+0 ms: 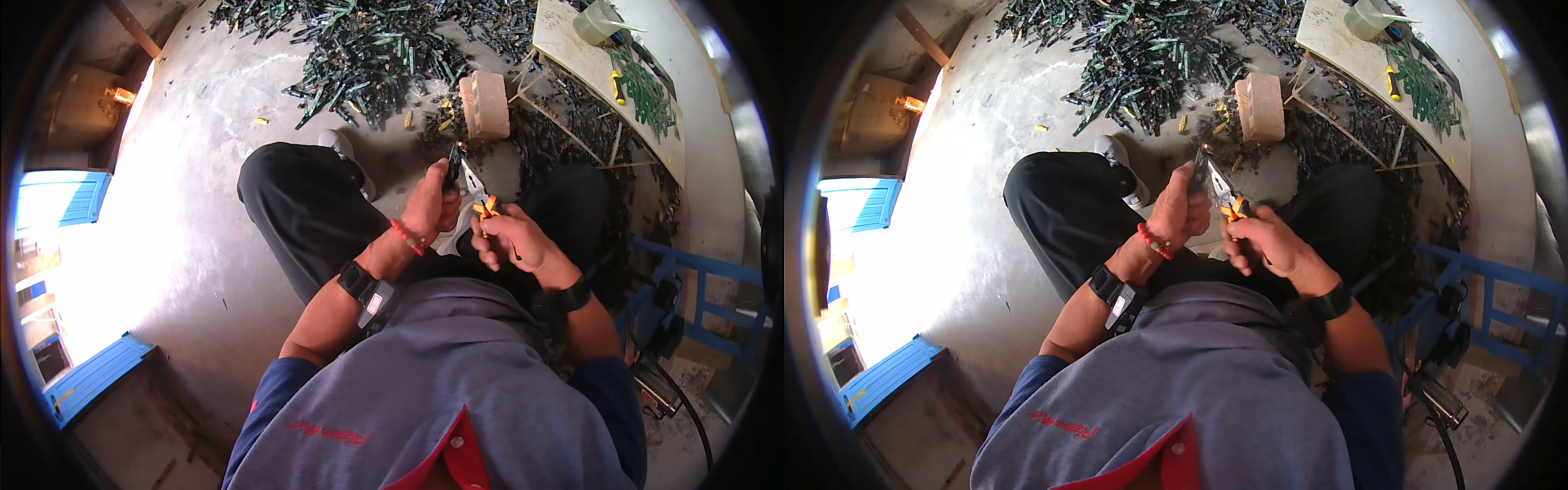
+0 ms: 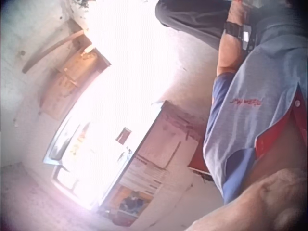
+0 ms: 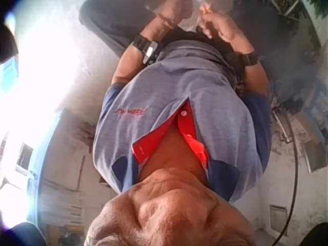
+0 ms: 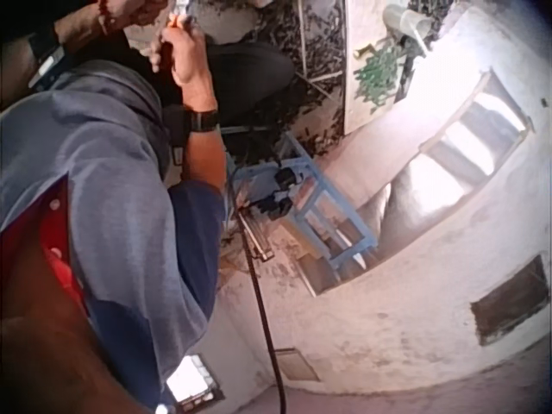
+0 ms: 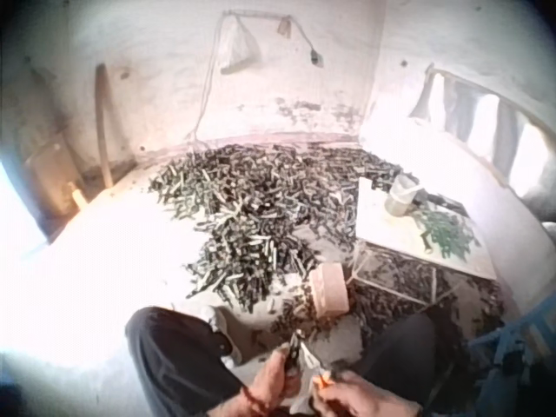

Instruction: The person sits on the floor and uses pliers and a screwdriver to remove components from green circuit boards. They repeatedly strip parts off the boards and place the removed pieces into a pile on the floor.

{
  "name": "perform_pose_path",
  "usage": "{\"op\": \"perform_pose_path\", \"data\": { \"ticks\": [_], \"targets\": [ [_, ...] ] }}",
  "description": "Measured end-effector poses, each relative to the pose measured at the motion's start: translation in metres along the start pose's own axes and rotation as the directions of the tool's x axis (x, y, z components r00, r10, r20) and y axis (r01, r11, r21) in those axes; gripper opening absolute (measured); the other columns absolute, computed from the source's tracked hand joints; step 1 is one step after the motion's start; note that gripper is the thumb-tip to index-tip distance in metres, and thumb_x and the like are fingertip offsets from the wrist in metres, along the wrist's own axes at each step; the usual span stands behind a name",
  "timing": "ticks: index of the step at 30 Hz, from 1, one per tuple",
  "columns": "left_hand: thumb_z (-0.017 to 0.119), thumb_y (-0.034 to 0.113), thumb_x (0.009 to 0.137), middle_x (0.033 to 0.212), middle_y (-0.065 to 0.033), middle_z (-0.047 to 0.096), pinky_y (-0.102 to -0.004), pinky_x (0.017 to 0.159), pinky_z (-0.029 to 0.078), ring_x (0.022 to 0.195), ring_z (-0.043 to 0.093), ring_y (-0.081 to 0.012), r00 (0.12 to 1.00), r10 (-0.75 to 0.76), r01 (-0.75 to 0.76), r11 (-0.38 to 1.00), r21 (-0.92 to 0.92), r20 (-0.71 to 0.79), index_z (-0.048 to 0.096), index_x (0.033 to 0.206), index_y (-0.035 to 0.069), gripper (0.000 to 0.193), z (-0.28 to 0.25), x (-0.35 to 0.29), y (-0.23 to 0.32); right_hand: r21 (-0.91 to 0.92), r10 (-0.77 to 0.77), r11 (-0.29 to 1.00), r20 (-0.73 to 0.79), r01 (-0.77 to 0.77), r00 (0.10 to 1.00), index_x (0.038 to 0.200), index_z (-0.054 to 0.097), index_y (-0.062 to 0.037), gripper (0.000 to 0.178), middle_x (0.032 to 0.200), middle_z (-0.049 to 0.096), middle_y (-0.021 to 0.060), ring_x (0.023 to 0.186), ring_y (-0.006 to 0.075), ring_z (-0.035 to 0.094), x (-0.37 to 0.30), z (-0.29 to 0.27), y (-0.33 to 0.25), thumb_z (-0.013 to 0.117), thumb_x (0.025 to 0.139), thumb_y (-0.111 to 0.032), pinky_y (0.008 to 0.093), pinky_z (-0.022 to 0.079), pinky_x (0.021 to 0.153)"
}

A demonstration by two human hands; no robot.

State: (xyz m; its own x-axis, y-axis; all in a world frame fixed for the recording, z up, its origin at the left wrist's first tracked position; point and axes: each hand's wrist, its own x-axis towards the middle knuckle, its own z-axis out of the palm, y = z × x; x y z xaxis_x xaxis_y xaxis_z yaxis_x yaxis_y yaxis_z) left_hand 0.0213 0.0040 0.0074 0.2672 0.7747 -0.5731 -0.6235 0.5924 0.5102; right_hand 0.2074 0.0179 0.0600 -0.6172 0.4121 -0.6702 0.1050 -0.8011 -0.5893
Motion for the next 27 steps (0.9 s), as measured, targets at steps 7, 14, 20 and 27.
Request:
{"op": "perform_pose_path", "data": {
  "ticks": [7,14,20,27],
  "targets": [
    [0.035,0.056,0.094,0.052,0.0054,0.018,-0.0290,0.040,0.015,0.040,0.014,-0.0104,0.969,-0.245,0.244,0.969,-0.033,-0.019,0.021,0.060,0.020,0.052,-0.008,0.010,-0.011,-0.937,-0.612,-0.306,0.057,-0.169,0.789,0.089,0.052,-0.0004,0.026,0.080,0.065,0.0224,0.078,0.0410,0.065,0.000,-0.037,-0.019,0.067,0.078,-0.019,0.0491,0.052,0.069],
    [0.031,0.053,0.096,0.050,0.0055,0.019,-0.0290,0.039,0.016,0.039,0.015,-0.0111,0.980,-0.165,0.182,0.970,-0.161,0.110,0.025,0.061,0.019,0.050,-0.002,0.000,0.007,-0.451,0.035,0.892,0.055,-0.006,0.998,0.100,0.057,-0.0004,0.023,0.072,0.060,0.0103,0.061,0.0229,0.061,-0.002,-0.038,-0.030,0.057,0.084,-0.016,0.0356,0.050,0.054],
    [0.037,0.055,0.097,0.051,0.0075,0.028,-0.0266,0.041,0.021,0.039,0.022,-0.0086,0.907,-0.098,0.232,0.928,-0.292,0.409,0.037,0.062,0.018,0.051,-0.018,0.002,0.006,-0.072,-0.141,0.988,-0.050,0.138,0.989,0.095,0.056,-0.0016,0.019,0.074,0.057,0.0060,0.063,0.0175,0.056,-0.001,-0.017,-0.012,0.055,0.085,-0.017,0.0308,0.048,0.059],
    [0.038,0.053,0.098,0.050,0.0076,0.030,-0.0262,0.041,0.023,0.039,0.023,-0.0083,0.876,-0.095,0.271,0.909,-0.318,0.473,0.038,0.062,0.017,0.050,-0.018,0.006,0.005,-0.793,-0.247,0.609,-0.167,0.019,0.955,0.102,0.055,0.0004,0.024,0.082,0.060,0.0047,0.074,0.0119,0.055,0.006,-0.046,-0.020,0.054,0.081,-0.012,0.0266,0.044,0.068]
  ]
}}
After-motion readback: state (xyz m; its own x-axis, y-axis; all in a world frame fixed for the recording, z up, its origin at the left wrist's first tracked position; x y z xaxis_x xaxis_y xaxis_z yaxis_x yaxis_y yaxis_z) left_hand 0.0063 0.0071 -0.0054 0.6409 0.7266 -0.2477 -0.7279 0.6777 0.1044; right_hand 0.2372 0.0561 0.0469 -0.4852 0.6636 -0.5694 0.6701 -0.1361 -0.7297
